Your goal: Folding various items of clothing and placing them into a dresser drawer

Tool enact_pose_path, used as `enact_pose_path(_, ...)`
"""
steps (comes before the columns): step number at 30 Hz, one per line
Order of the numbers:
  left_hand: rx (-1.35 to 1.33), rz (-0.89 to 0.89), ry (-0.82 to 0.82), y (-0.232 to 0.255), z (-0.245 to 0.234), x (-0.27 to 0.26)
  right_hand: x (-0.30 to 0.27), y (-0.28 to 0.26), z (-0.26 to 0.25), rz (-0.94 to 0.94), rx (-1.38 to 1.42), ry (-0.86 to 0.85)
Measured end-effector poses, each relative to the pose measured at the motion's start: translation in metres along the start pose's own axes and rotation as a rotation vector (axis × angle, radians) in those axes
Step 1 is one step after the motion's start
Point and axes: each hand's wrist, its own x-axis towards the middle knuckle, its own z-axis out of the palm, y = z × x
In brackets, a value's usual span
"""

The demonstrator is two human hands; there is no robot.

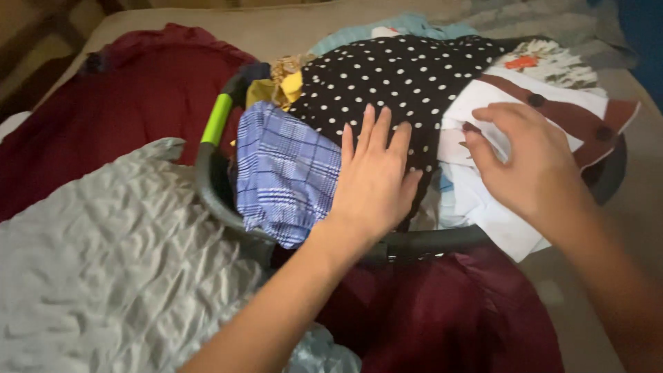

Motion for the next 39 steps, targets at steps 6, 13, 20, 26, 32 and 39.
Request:
enact_pose_path(6,-0.04,-0.053,-0.111,-0.024,0.016,0.055,0.029,0.002,0.009,0.237,0.172,-0.06)
enact_pose_path(13,0.021,-0.446,-0.108,-0.096,0.018,0.087,0.067,-0.006,0.025,0.621,0.24,-0.109)
enact_pose_path(20,0.019,-0.459,-0.104,-0.112,0.025,0.07,0.098,-0.025,0.039,0.83,0.167,-0.279)
enact_pose_path(26,-0.311,-0.217,0.185,-0.076,0.02,0.067,0.097,-0.034,0.068,0.957,0.658,-0.159)
enact_pose_path(32,-0.485,0.278,0.111,-0.022,-0.02,0.048,0.111,-0.07,0.037,1.255,1.192,-0.168)
enact_pose_path(39,-0.132,0.136,-0.075,-0.043,-0.031,-0.027,0.109,-0.072,-0.009,1.266,1.254,0.181)
